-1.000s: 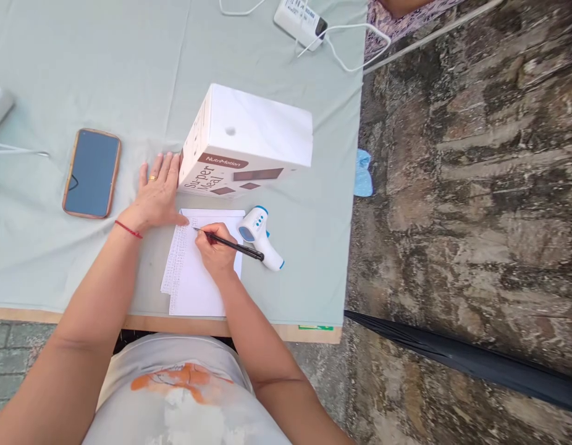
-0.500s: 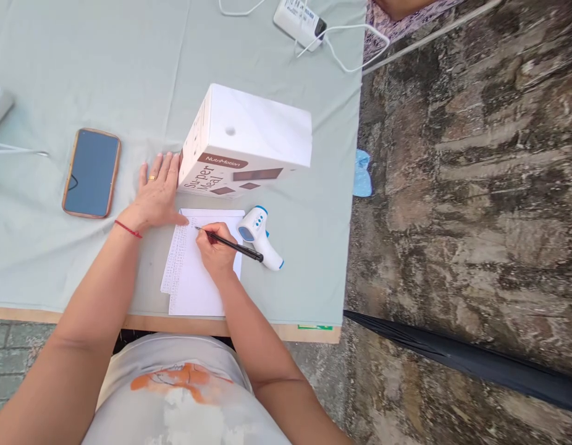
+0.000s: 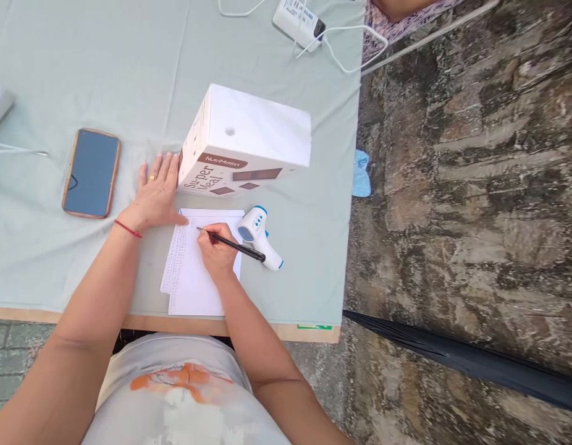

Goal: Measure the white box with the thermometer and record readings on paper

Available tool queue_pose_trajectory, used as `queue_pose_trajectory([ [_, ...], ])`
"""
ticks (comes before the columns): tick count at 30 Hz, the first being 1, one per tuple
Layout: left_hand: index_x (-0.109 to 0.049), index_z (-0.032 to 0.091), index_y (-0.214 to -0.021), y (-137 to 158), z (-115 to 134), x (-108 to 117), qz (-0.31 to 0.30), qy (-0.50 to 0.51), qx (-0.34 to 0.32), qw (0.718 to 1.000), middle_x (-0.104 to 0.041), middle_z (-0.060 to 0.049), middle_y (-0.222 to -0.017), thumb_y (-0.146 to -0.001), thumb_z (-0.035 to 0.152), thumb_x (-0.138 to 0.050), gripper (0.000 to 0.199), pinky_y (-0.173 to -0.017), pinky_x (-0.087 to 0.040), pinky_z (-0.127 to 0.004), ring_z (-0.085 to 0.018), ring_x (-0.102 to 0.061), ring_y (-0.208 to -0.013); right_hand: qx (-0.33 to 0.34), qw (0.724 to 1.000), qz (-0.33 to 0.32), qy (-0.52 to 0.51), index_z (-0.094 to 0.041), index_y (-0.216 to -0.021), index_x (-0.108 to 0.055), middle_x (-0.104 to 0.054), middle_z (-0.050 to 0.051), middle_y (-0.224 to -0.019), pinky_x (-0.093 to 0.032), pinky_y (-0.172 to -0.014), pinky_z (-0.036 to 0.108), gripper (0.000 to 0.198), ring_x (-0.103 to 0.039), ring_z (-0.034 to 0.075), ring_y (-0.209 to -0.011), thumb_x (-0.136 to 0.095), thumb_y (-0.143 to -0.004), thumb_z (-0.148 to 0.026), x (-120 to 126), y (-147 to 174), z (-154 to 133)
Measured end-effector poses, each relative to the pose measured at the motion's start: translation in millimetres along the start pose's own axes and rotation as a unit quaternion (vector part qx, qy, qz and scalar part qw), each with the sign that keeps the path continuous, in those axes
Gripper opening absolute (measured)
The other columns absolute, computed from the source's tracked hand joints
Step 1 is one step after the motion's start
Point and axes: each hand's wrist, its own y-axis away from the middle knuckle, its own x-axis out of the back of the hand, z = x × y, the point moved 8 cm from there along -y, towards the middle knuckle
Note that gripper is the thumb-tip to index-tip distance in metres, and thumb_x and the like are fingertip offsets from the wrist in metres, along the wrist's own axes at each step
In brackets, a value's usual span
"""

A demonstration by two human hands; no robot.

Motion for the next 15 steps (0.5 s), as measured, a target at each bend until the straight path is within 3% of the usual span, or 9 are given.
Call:
queue_pose_trajectory([
  [9,-0.002,0.017,-0.169,-1.4,-5.5,-0.1,0.026,0.046,-0.019,0.998,-0.005,-0.021,-0.177,-0.065,0.056,-0.089,0.141,-0.128,0.007,-0.066,-0.047,0.001,-0.163,0.001,1.0,-0.019,0.009,-0.024,-0.073,-0.054,-0.055,-0.005,-0.065,-0.044,-0.059,0.028,0.012,-0.048,0.013,-0.06,-0.056,-0.083,-0.03,-0.7,-0.4,-2.5],
  [15,-0.007,0.023,-0.168,-2.1,0.5,15.9,0.093,0.099,-0.027,0.99,-0.027,-0.015,-0.173,-0.091,0.046,-0.063,0.098,-0.129,-0.003,-0.065,-0.039,-0.011,-0.163,0.166,0.976,-0.075,0.117,-0.024,-0.104,-0.066,-0.066,0.005,-0.093,-0.053,-0.077,0.035,0.017,-0.062,0.02,-0.086,-0.05,-0.097,-0.021,18.8,3.9,-34.6],
])
